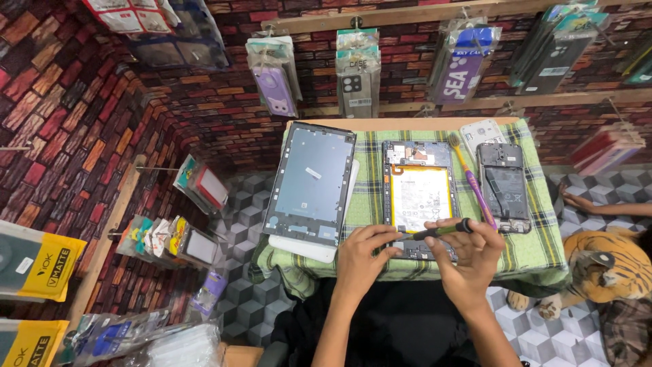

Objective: The person uses a screwdriver to remove screws from a disassembled tablet and then detaches internal components, including the motherboard, placing them on the work surface.

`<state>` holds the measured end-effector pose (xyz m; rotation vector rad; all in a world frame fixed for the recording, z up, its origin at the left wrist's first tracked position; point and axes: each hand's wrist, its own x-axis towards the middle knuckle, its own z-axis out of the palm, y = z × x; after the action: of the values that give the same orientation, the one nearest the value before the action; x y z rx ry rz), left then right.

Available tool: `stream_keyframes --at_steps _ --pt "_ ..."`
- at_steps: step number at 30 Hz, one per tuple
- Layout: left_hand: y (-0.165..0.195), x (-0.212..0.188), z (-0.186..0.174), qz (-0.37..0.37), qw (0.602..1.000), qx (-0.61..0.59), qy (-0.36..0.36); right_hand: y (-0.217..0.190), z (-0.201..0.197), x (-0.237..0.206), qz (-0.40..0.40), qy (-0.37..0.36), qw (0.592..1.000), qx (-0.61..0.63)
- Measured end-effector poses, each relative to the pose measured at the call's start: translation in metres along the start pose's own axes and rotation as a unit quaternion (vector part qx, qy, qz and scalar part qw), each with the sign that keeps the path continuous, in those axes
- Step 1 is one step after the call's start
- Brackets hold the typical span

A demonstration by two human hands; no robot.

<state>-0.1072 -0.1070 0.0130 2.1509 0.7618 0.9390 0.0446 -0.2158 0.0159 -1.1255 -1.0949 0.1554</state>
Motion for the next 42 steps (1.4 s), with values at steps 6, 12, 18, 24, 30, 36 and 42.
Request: stream_keyframes --at_steps 6,12,18,24,30,36,42 --pt "-0.004 -0.002 0.009 0.025 0.999 0.024 0.042 0.006 0.003 -0.008 -0.006 0.006 1.000 0.010" --pt "0.005 -0.009 -0.018 0.062 0.994 0.056 0.071 0.001 -0.022 -0.008 -0.022 0.058 0.998 -0.019" --pt "0.000 0.019 -0.084 -0.006 0.947 0.303 0.106 -0.006 -0.044 -0.001 0.004 0.083 0.996 -0.022" --pt "-0.010 0.029 -0.084 -0.069 0.951 0.277 0.115 -0.013 -0.046 -0.004 0.008 0.083 0.995 -0.048" --pt "-0.003 0.022 -0.007 -0.004 0.998 0.027 0.064 -0.011 -0.049 0.000 0.002 0.055 0.996 -0.069" --pt "0.003 0.037 0.032 0.060 0.994 0.095 -0.014 -0.008 -0.049 0.002 -0.020 0.033 0.993 -0.116" --pt "0.005 0.041 0.026 -0.011 0.997 0.071 -0.036 -0.007 -0.051 -0.002 -0.022 0.036 0.991 -0.129"
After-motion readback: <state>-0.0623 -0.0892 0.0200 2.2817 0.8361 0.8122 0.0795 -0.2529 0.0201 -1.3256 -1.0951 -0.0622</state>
